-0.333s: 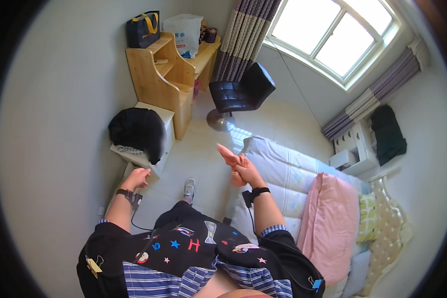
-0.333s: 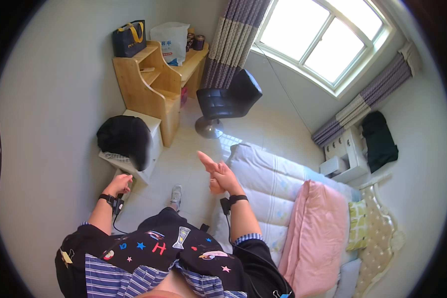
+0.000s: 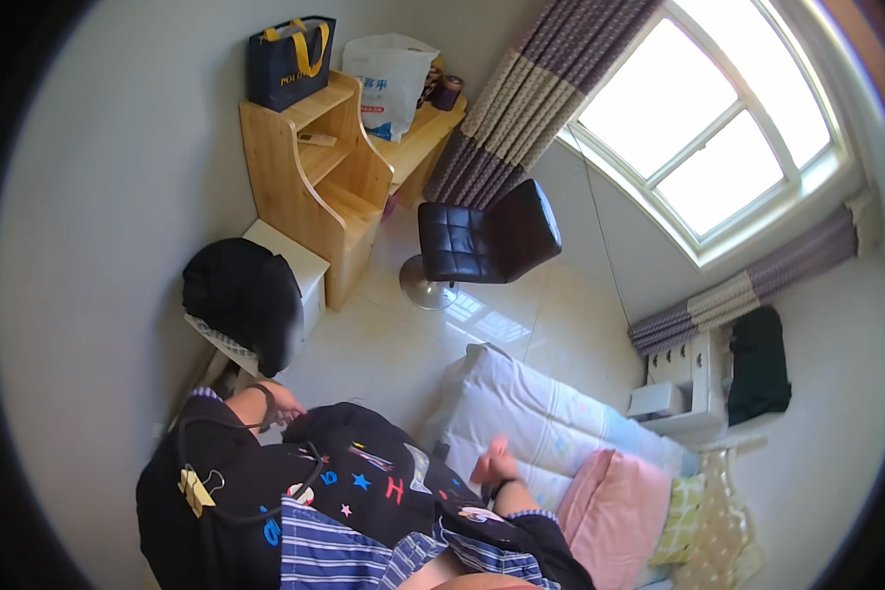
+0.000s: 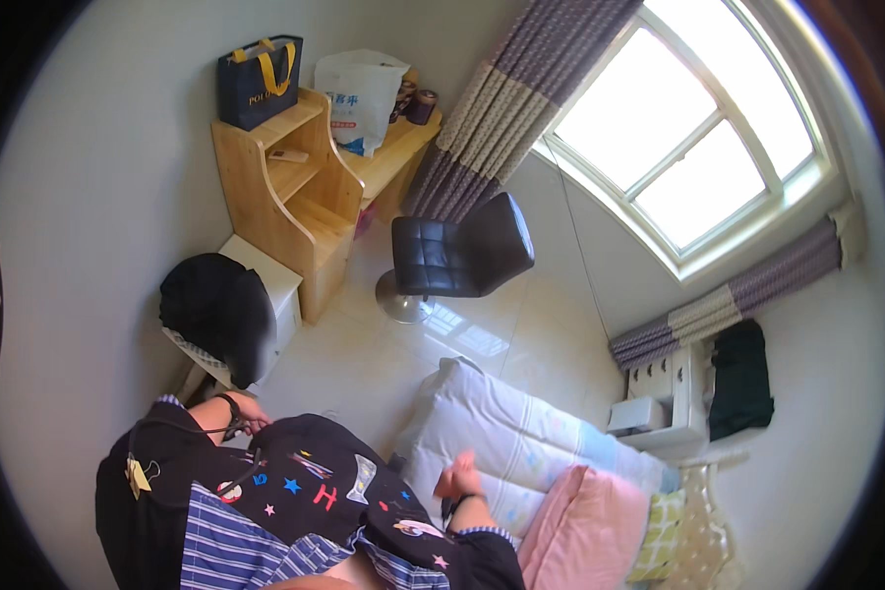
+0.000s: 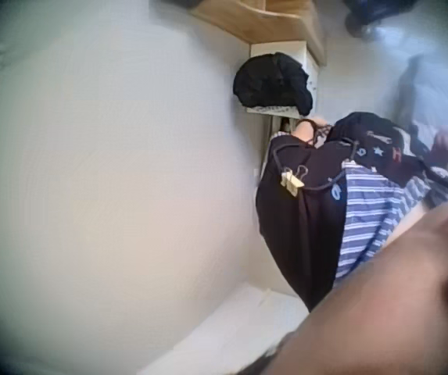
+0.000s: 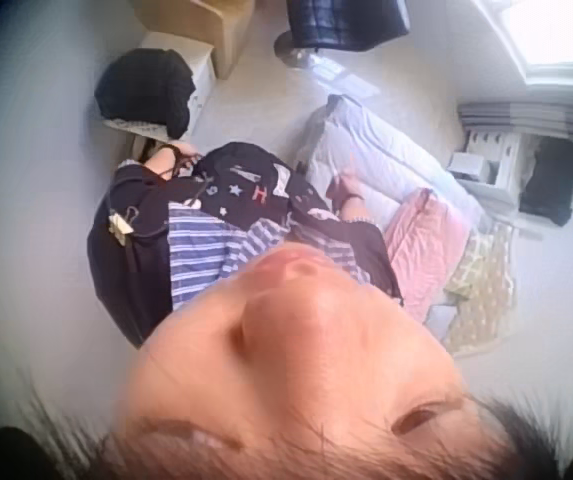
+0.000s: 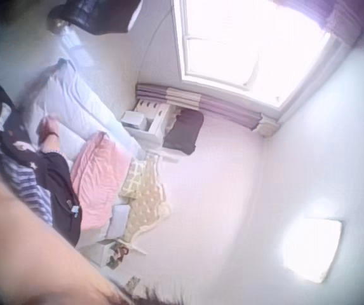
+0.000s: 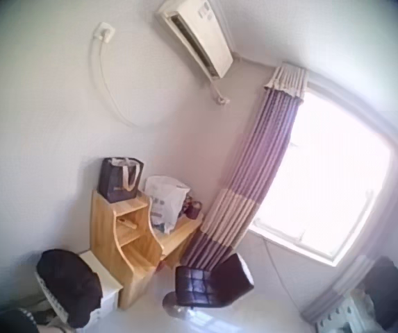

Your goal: The person wipes the surfaces of a wooden shelf, a desk, and a wardrobe door using a cloth.

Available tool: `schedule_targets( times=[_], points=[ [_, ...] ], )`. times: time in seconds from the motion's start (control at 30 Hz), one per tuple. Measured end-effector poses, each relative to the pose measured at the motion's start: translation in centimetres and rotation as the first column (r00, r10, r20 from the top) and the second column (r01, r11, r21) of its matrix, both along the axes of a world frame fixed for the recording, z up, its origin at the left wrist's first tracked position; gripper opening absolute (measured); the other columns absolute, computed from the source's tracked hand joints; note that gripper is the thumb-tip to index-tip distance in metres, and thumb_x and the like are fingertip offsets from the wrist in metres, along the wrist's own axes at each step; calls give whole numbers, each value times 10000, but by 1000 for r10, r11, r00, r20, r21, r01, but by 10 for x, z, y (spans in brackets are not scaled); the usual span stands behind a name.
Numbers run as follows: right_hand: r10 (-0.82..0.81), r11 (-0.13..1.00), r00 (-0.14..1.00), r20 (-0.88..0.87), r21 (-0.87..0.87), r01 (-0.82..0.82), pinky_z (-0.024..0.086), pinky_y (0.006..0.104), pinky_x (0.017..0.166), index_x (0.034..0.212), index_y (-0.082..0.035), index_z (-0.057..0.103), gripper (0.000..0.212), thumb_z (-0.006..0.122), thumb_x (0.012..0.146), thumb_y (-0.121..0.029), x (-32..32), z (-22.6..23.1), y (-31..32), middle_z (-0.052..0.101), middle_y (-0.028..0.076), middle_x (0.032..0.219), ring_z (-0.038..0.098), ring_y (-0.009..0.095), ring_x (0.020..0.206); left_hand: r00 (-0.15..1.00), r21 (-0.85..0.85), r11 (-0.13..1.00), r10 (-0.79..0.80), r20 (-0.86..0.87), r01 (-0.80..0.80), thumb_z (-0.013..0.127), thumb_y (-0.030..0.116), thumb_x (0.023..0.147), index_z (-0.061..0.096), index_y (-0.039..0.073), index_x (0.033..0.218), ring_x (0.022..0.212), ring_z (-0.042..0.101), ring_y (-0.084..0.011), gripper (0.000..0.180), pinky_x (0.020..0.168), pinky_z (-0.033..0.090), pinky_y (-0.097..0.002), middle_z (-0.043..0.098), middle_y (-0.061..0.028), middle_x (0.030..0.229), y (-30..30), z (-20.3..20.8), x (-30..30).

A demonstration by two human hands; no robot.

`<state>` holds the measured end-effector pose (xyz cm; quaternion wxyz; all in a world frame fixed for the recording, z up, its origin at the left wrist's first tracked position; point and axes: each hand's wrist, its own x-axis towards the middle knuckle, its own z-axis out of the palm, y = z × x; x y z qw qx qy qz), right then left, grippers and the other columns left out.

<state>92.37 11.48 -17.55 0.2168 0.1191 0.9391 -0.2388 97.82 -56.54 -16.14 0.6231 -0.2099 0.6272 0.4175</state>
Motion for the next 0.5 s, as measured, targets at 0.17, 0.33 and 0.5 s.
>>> schedule_targets(
  times=[0.17,0.33,0.5],
  points=[
    [358,922,813,459,-37,-385,507,509,966,1173,-134,667,289,503,997,-292,70,-47,47,691,200,1149,641,418,1061,965,-39,966,-254,68,257,676,269,913,728,161,1275,1034,707,-235,381,874,566,-405,756,-42,1159,-26,-13,24],
    [383,903,743,549,-52,-427,522,489,919,1157,-119,669,301,598,931,-305,-88,17,22,688,177,1131,649,382,1038,931,-331,942,-171,-322,59,727,473,842,742,86,1189,1138,688,-342,520,915,540,-441,731,-179,1221,2,-18,73],
    [793,492,320,519,-235,-838,536,469,871,1141,-105,671,349,694,865,-317,-310,29,-6,685,154,1114,657,347,1015,948,-440,849,194,-252,-291,703,486,864,745,86,1175,1125,689,-362,508,919,536,-454,732,-195,1194,45,-16,80]
  ],
)
